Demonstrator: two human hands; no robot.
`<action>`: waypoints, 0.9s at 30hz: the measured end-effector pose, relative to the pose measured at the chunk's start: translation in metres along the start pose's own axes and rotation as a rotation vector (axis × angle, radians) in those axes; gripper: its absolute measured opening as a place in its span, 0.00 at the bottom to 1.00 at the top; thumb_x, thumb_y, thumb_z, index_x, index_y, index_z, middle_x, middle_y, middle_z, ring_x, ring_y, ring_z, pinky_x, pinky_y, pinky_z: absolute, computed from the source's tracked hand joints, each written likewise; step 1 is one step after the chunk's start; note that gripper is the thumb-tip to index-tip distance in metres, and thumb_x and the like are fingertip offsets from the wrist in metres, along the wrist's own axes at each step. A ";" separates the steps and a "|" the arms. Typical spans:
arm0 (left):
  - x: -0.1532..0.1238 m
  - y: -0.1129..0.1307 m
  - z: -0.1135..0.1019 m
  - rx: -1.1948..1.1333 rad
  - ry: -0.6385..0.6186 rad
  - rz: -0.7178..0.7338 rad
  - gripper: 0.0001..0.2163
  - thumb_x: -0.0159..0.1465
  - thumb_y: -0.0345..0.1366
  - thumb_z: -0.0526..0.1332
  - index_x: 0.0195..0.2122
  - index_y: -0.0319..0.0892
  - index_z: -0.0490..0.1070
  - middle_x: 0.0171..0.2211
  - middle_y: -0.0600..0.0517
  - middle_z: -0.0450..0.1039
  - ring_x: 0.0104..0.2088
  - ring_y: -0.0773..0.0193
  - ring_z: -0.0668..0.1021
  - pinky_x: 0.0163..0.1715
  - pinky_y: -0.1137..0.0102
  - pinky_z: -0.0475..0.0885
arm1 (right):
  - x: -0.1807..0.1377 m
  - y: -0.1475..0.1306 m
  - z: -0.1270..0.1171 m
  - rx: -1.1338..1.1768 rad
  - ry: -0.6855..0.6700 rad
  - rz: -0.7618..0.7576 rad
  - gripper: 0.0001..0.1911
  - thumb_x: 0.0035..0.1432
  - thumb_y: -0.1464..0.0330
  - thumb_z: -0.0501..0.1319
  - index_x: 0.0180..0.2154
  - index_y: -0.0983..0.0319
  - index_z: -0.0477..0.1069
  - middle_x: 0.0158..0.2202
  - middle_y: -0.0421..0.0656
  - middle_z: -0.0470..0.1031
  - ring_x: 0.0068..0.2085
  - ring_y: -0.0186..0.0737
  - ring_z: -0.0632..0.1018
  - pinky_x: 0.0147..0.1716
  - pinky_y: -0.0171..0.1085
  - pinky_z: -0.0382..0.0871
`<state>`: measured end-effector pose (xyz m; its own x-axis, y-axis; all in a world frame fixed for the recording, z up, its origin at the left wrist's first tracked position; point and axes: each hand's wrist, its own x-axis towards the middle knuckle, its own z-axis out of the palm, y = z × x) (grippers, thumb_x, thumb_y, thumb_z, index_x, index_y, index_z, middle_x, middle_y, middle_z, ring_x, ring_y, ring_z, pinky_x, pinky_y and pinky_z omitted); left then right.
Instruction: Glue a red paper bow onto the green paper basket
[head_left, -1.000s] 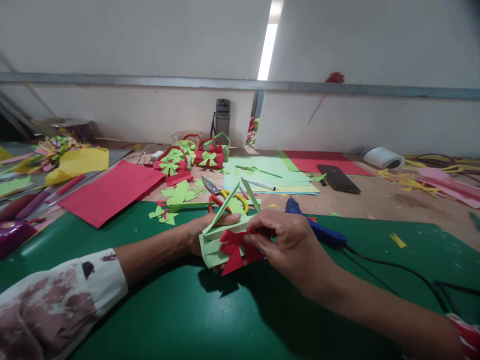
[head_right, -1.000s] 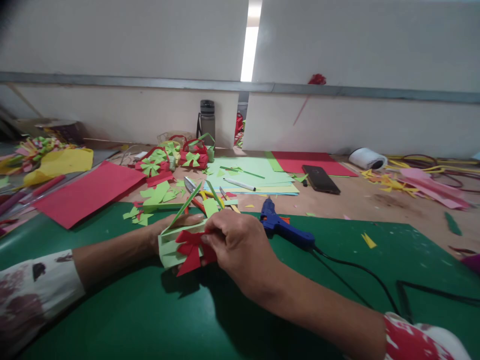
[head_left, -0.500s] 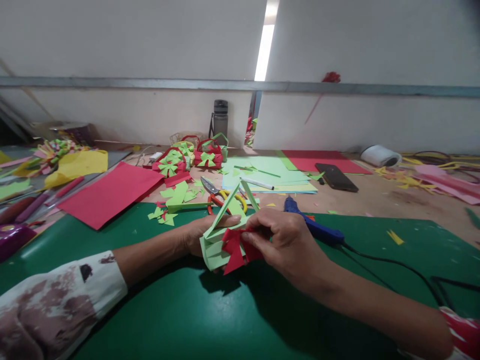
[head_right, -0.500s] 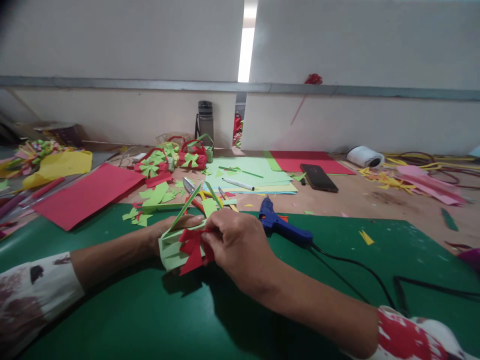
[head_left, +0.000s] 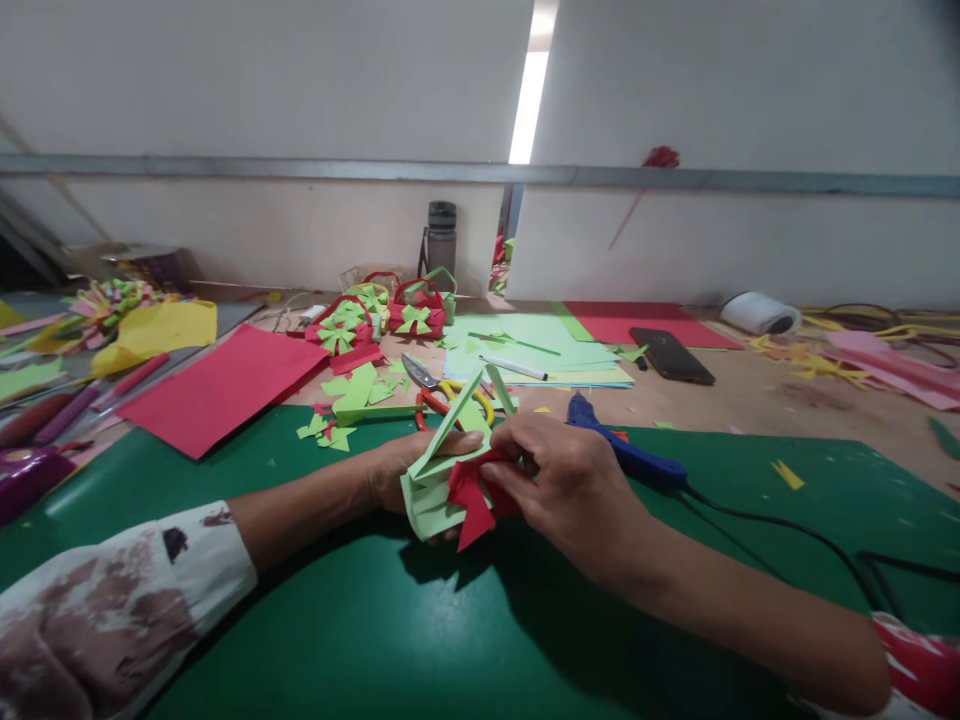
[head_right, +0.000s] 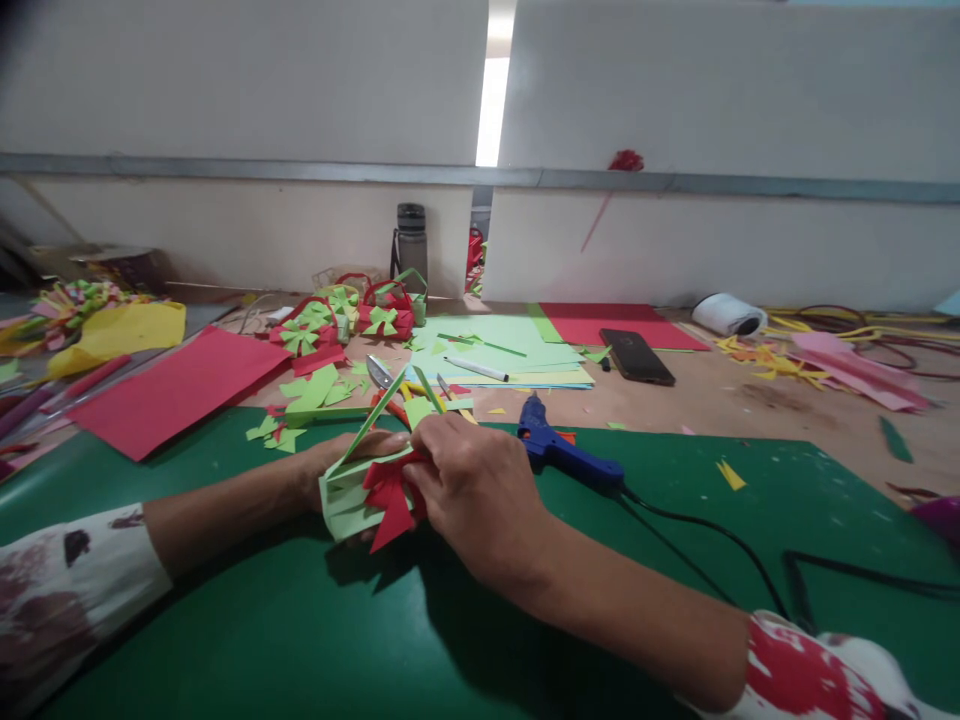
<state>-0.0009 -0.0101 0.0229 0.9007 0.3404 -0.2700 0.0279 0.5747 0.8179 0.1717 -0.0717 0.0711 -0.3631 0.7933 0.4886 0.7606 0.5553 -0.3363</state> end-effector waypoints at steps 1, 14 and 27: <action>0.000 0.001 0.001 0.001 -0.004 0.002 0.27 0.68 0.44 0.40 0.29 0.30 0.71 0.17 0.47 0.72 0.15 0.65 0.73 0.13 0.76 0.67 | 0.000 0.000 0.000 -0.007 0.002 -0.001 0.02 0.50 0.75 0.63 0.28 0.65 0.71 0.26 0.41 0.72 0.26 0.36 0.71 0.25 0.34 0.61; 0.002 0.000 -0.001 -0.038 -0.052 0.021 0.22 0.61 0.50 0.53 0.29 0.32 0.73 0.18 0.47 0.73 0.15 0.65 0.74 0.12 0.75 0.70 | 0.002 -0.001 0.001 -0.076 0.022 0.002 0.04 0.50 0.72 0.64 0.31 0.65 0.70 0.29 0.43 0.73 0.30 0.40 0.73 0.29 0.36 0.63; 0.002 0.002 -0.001 -0.011 -0.086 -0.034 0.26 0.57 0.55 0.56 0.28 0.32 0.75 0.18 0.47 0.73 0.16 0.66 0.74 0.12 0.76 0.68 | 0.003 0.001 0.000 -0.102 0.015 0.031 0.07 0.49 0.71 0.65 0.32 0.64 0.69 0.30 0.43 0.73 0.30 0.40 0.74 0.28 0.36 0.64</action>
<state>0.0002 -0.0073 0.0237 0.9333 0.2559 -0.2521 0.0543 0.5933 0.8032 0.1713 -0.0686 0.0720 -0.3309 0.8057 0.4913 0.8224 0.5016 -0.2686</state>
